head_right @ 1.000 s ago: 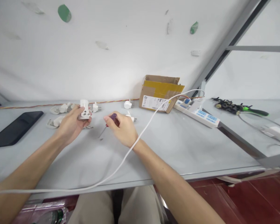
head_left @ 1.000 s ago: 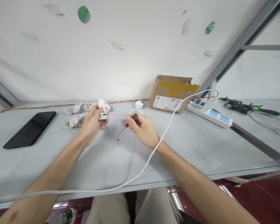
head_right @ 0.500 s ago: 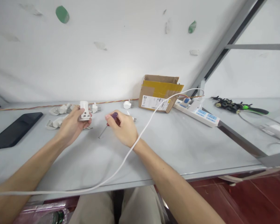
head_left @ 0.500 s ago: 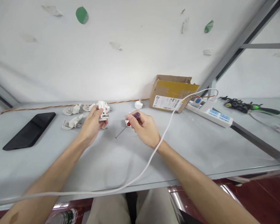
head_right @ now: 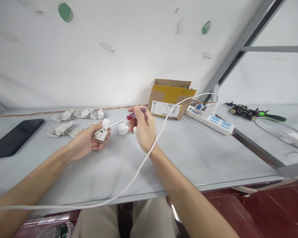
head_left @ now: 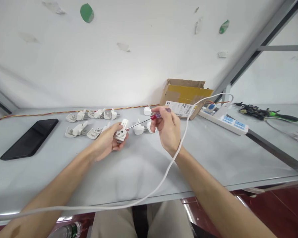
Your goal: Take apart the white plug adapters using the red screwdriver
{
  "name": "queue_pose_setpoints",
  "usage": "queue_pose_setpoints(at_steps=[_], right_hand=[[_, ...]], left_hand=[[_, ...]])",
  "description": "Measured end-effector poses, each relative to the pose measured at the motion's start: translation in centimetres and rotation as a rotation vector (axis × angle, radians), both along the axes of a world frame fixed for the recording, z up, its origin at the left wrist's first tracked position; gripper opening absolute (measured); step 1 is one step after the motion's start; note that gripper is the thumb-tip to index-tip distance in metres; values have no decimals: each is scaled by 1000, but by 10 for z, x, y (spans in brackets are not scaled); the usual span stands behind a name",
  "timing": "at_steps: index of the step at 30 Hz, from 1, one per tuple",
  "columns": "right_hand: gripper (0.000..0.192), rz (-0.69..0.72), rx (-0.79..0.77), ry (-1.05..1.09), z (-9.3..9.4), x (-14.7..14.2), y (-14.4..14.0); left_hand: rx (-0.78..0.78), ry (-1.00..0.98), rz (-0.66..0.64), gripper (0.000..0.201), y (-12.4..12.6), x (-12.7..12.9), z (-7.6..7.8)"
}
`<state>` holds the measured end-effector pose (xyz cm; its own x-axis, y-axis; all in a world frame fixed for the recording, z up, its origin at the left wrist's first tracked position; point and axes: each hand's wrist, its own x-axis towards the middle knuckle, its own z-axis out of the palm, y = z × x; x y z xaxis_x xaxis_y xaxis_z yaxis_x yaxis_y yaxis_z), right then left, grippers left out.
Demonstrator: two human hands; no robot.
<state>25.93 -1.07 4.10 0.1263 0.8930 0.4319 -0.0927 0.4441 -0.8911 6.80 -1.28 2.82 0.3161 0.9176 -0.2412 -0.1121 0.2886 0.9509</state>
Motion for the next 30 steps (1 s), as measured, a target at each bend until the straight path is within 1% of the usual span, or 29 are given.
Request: queue_pose_setpoints(at_steps=[4,10,17,23,30], right_hand=[[32,37,-20,-26,-1,-2,-2],[25,105,-4,46,-3,-3,-2],[22,154,4,89,-5,-3,-1],[23,141,15,74,-4,-3,0],[23,80,17,-4,-5,-3,-3]], left_hand=[[-47,-56,-96,19,-2,1,3],[-73,-70,-172,23,-4,0,3],[-80,-67,-270,23,-6,2,7],[-84,-69,-273,23,-6,0,7],[-71,-80,-257,20,-5,-2,5]])
